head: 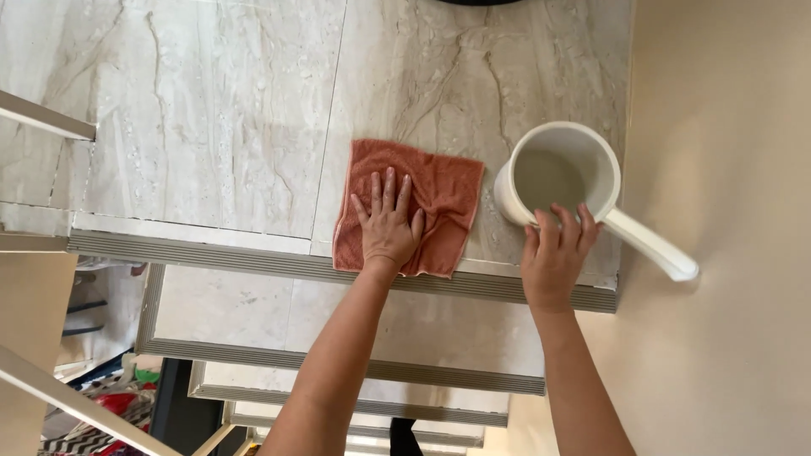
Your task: The person uses a damp cloth to wipe down marble stairs and then continues to clean the adjacent floor tiles, occasionally moving a water scoop.
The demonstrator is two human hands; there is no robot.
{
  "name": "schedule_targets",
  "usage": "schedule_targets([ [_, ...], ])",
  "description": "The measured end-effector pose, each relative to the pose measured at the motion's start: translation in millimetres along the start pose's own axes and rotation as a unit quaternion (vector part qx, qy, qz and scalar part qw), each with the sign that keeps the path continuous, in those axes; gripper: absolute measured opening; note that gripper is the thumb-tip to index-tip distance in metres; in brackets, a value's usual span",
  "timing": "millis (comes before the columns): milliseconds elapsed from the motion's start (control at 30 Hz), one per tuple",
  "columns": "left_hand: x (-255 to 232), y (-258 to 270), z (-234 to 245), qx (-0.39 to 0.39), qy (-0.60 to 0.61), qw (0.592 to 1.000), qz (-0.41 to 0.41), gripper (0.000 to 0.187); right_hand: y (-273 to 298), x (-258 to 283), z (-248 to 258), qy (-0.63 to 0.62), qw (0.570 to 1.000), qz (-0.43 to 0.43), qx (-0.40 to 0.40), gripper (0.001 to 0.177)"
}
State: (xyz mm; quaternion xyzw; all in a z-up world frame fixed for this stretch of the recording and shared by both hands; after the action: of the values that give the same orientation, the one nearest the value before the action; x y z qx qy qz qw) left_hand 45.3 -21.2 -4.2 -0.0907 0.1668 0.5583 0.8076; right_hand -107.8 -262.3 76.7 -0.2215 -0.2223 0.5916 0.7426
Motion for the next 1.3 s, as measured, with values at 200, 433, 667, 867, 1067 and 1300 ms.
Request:
schedule_targets([
  [200,-1,2,1,0.011,-0.008,1.000,0.005,0.073,-54,3,-25,-0.034,0.998,0.050,-0.035,0.020],
  [433,-1,0,3,0.008,0.002,1.000,0.008,0.074,-117,5,-65,-0.014,0.997,0.074,-0.001,0.048],
  [667,-2,1,5,0.011,0.015,1.000,0.005,0.074,-141,33,-52,-0.037,0.997,0.072,-0.007,0.055],
  [867,-2,-1,0,0.013,0.013,1.000,-0.002,0.071,-50,127,-71,-0.233,0.970,-0.064,0.031,0.038],
  [1067,1,-2,2,0.025,0.005,1.000,-0.001,0.064,-25,164,-112,-0.067,0.980,-0.095,0.159,0.062],
  [1300,18,-4,-2,-0.022,-0.011,0.997,0.067,0.073,-33,169,-128,-0.073,0.982,-0.034,0.172,0.061],
])
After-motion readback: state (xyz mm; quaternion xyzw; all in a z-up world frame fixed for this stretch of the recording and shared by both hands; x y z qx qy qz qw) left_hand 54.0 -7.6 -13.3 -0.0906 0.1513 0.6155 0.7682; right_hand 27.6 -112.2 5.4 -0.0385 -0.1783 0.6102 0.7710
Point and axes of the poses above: each hand's wrist, its own y-axis away from the middle knuckle, its own z-axis out of the back of the hand, x = y × z, the point moved 9 cm from there along -y, towards the middle knuckle, and after that the axes turned 5 degrees about y, right-handed, at the moved point
